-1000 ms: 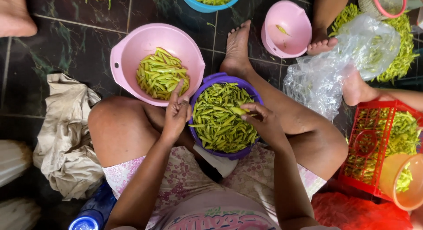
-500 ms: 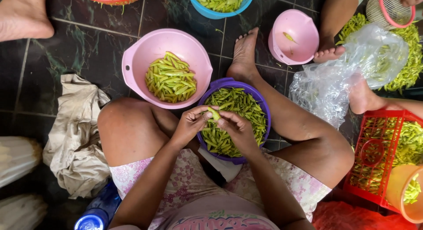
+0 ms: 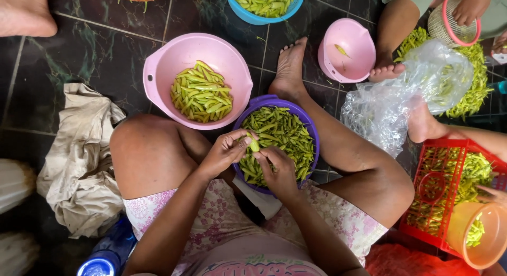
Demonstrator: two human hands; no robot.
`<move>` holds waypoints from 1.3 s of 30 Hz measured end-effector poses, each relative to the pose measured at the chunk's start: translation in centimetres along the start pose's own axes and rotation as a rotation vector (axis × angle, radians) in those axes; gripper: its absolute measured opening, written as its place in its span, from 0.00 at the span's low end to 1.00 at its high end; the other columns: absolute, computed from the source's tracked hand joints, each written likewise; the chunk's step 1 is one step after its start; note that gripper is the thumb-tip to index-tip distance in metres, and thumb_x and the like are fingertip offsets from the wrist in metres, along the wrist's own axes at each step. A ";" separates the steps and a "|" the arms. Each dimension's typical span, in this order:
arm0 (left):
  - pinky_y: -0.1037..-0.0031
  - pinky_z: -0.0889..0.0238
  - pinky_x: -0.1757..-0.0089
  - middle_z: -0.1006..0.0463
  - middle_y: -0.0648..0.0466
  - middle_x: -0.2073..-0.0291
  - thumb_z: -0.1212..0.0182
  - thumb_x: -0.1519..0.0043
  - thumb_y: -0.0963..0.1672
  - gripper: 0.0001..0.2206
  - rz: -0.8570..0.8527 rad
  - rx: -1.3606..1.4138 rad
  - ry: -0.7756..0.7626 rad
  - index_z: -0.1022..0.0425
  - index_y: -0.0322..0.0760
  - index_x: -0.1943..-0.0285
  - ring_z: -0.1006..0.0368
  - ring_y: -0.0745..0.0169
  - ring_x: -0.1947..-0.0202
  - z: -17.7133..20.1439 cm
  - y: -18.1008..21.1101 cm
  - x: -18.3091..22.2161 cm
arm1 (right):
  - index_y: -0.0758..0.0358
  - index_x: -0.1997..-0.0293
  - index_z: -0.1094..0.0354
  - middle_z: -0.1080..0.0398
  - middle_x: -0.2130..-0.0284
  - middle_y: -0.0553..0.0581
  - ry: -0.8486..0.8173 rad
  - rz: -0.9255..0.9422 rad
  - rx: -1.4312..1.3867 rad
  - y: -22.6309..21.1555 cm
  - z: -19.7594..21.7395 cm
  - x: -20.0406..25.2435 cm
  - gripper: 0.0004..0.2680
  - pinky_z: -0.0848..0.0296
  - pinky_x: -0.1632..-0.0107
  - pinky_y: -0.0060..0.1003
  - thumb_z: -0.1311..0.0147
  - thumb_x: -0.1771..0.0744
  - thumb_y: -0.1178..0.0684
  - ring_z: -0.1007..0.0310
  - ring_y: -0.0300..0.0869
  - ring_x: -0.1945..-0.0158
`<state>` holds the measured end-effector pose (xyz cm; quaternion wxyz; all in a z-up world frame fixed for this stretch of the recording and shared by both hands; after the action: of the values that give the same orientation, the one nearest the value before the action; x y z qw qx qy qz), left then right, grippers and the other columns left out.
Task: A person sits on the floor and manually snaps the ends off green beans, placing the processed beans into a purple bowl.
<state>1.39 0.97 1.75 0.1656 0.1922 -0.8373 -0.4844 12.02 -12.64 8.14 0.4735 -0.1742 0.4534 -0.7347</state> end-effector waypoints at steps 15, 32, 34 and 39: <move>0.75 0.25 0.63 0.36 0.61 0.91 0.47 0.28 0.43 0.15 -0.054 0.125 0.223 0.29 0.25 0.38 0.41 0.78 0.89 1.1 1.4 -0.6 | 0.69 0.47 0.29 0.24 0.51 0.73 -0.205 0.086 0.247 0.9 5.8 -3.1 0.07 0.23 0.48 0.63 0.51 0.27 0.58 0.23 0.65 0.47; 0.83 0.29 0.65 0.34 0.59 0.89 0.49 0.30 0.37 0.27 -0.303 -0.144 0.448 0.49 0.36 0.20 0.37 0.75 0.86 2.7 3.1 -1.1 | 0.58 0.45 0.20 0.22 0.56 0.58 -0.264 0.023 0.182 5.6 4.6 -7.1 0.07 0.18 0.55 0.46 0.42 0.27 0.53 0.19 0.52 0.54; 0.84 0.32 0.71 0.33 0.58 0.91 0.46 0.30 0.39 0.27 -0.241 -0.141 0.388 0.45 0.38 0.21 0.38 0.75 0.88 0.6 4.5 -0.4 | 0.59 0.45 0.20 0.22 0.57 0.61 -0.206 -0.047 0.123 4.8 6.0 -6.4 0.08 0.18 0.57 0.47 0.42 0.27 0.53 0.19 0.51 0.57; 0.87 0.42 0.78 0.30 0.57 0.92 0.41 0.32 0.41 0.24 -0.141 -0.129 0.119 0.35 0.43 0.25 0.41 0.76 0.92 -0.1 -1.2 -1.2 | 0.65 0.44 0.21 0.21 0.62 0.69 -0.047 -0.242 -0.124 3.8 5.3 -4.4 0.08 0.20 0.56 0.48 0.41 0.28 0.57 0.20 0.47 0.58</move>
<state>2.72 0.89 0.61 0.1925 0.2680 -0.7776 -0.5353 19.88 -12.03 8.49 0.3803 -0.2737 0.4623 -0.7528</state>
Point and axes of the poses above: each hand's wrist, its own x-axis away from the middle knuckle, its own z-axis out of the back of the hand, y = z × x, the point moved 2 cm from there along -x, towards the middle knuckle
